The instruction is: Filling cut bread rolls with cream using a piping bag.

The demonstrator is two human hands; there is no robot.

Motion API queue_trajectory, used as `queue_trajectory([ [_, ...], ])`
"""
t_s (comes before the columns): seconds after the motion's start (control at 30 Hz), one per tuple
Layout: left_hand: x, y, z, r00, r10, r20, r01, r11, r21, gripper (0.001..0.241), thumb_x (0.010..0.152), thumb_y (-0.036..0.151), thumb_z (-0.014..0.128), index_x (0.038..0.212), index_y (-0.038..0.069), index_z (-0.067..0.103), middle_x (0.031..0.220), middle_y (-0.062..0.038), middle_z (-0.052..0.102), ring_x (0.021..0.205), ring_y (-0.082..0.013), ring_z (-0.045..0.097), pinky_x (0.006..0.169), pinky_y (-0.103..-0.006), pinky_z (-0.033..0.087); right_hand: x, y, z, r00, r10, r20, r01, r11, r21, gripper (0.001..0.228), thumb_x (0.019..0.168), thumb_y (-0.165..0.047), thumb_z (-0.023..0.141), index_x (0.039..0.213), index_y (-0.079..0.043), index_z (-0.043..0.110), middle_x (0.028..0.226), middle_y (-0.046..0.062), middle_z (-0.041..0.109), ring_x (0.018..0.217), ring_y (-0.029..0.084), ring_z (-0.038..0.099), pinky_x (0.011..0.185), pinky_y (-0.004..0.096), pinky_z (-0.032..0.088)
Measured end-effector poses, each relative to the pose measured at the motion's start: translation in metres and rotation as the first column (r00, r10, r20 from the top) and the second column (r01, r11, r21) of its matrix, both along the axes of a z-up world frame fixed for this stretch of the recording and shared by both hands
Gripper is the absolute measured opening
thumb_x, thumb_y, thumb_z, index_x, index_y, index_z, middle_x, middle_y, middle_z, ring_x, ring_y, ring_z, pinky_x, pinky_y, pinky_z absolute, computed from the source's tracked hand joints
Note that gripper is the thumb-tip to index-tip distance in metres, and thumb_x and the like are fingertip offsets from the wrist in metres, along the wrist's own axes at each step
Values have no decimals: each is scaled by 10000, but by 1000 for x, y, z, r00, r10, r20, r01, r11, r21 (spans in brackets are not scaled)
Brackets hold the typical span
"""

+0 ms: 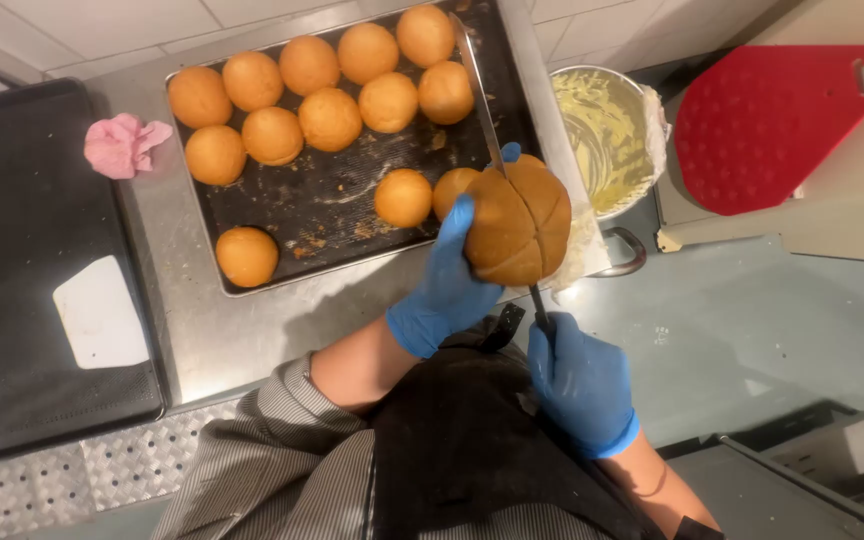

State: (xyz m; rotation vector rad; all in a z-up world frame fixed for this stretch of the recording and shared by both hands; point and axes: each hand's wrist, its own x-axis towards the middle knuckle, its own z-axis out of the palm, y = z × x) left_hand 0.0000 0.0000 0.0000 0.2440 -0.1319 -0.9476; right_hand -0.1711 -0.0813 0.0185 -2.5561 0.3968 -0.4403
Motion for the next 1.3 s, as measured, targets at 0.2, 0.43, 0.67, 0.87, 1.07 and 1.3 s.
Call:
queue_trajectory([
  [0.2, 40, 47, -70, 922, 364, 134, -386, 824, 414, 552, 1005, 201, 678, 1468, 1, 452, 1372, -114, 581, 1280, -244, 579, 1125, -437, 479, 40, 25, 7, 993, 108, 45, -104, 991, -82, 81, 952, -136, 683, 944, -59, 660, 707, 167, 669, 591, 382, 633, 513, 456, 478],
  [0.43, 211, 196, -150, 854, 66, 516, -472, 514, 716, 505, 899, 284, 766, 1313, 35, 620, 1207, -66, 703, 1100, -158, 661, 977, -309, 528, 72, 56, 17, 984, 26, -175, -1, 990, 143, 106, 956, -145, 676, 963, -39, 679, 649, 207, 626, 545, 370, 648, 494, 423, 488],
  [0.67, 254, 282, -204, 404, -496, 768, -879, 21, 476, 682, 952, 379, 783, 1414, -44, 514, 1243, -262, 662, 1115, -382, 649, 975, -428, 533, 86, 81, -1, 989, 4, -151, 2, 999, 38, 105, 956, -129, 679, 942, -27, 658, 647, 200, 614, 550, 387, 619, 503, 439, 469],
  [0.87, 183, 289, -132, 249, -800, 546, -910, 1, 415, 1155, 674, 429, 891, 1524, -75, 292, 1250, -312, 576, 1079, -488, 573, 949, -521, 488, 80, 100, -8, 977, -137, -162, 138, 990, -1, 162, 961, -152, 693, 884, -23, 633, 647, 176, 614, 549, 389, 603, 508, 446, 468],
  [1.07, 170, 286, -77, 92, -809, 580, -910, 168, 379, 1082, 672, 310, 883, 1519, -69, 326, 1363, -285, 520, 1212, -466, 503, 1055, -515, 439, 67, 111, -25, 925, -326, -196, 375, 865, 332, 163, 960, -167, 680, 966, -11, 636, 687, 105, 678, 579, 249, 670, 538, 333, 524],
  [1.3, 109, 183, 28, -290, -645, 707, -594, 701, 395, 983, 711, 275, 856, 1500, -26, 353, 1499, -292, 405, 1367, -500, 412, 1139, -524, 361, 94, 122, -30, 922, -330, -201, 296, 267, 917, 359, 893, -127, 694, 1229, -16, 636, 875, -8, 657, 615, 91, 599, 566, 240, 531],
])
